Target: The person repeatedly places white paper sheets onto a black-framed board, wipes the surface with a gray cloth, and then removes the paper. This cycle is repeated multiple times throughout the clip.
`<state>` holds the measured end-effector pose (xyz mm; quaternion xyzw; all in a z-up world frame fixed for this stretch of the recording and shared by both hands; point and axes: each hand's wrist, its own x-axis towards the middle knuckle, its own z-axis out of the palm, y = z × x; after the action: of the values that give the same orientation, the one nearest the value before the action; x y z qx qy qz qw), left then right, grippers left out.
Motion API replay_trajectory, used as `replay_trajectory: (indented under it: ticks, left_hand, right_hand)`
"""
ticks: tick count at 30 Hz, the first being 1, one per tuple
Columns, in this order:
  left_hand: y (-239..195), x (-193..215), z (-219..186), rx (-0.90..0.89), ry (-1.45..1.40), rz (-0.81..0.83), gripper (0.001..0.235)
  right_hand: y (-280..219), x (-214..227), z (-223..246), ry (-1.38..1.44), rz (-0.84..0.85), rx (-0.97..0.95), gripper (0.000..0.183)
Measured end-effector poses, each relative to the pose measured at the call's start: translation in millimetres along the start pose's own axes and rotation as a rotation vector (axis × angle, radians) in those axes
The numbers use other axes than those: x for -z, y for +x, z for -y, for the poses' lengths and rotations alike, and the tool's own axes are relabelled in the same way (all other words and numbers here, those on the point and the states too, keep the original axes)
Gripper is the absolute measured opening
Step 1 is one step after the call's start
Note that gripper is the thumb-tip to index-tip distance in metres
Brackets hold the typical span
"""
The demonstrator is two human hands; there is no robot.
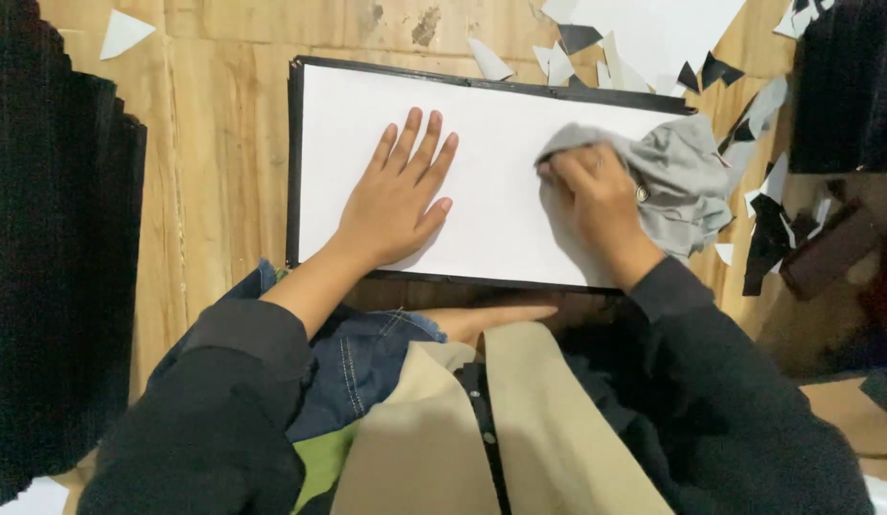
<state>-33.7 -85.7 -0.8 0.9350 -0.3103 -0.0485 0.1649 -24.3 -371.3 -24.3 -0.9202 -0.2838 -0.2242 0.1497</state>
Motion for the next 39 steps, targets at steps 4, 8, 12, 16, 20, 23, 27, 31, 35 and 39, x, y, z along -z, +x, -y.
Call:
replay_trajectory:
  ticks: [4, 8, 12, 16, 20, 23, 27, 31, 35, 39]
  left_hand:
    - [-2.9, 6.4, -3.7, -0.014, 0.051, -0.030, 0.060]
    - [-3.8, 6.8, -2.8, -0.020, 0.055, -0.052, 0.058]
    - [-5.1, 8.1, -7.2, -0.018, 0.034, -0.030, 0.060]
    - [-4.0, 6.6, -6.3, -0.043, 0.070, -0.090, 0.060]
    - [-8.9, 4.1, -5.9, -0.049, 0.080, -0.053, 0.061]
    - [-3.6, 9.1, -2.9, -0.021, 0.069, -0.001, 0.061]
    - [-9.4, 10.0, -4.3, 0.006, 0.081, -0.025, 0.060]
    - [-6.9, 16.5, -8.2, 0.021, 0.097, 0.009, 0.065]
    - [-1.9, 20.1, -12.3, 0.050, 0.114, 0.055, 0.070]
    - [-5.4, 17.0, -8.1, 0.040, 0.104, 0.034, 0.070]
  right_hand:
    - [52.5, 0.0, 0.6, 0.137, -0.083, 0.025, 0.009]
    - [12.4, 19.2, 29.9, 0.179, 0.003, -0.030, 0.015]
    - [-37.6, 60.7, 69.2, 0.376, 0.218, 0.081, 0.010]
    - [-52.8, 38.3, 33.9, 0.127, 0.449, 0.161, 0.046]
    - [38.4, 42.2, 25.2, 0.101, 0.763, -0.053, 0.063]
    - [53.4, 39.0, 11.1, 0.056, 0.658, -0.263, 0.055]
    - [44.4, 46.9, 5.6, 0.074, 0.624, -0.498, 0.054]
    - [-9.2, 50.6, -28.5, -0.033, 0.545, -0.708, 0.054]
    - [-15.5, 66.1, 48.5, -0.031, 0.701, -0.746, 0.065]
    - [-58.3, 51.5, 76.1, -0.112, 0.530, -0.246, 0.060]
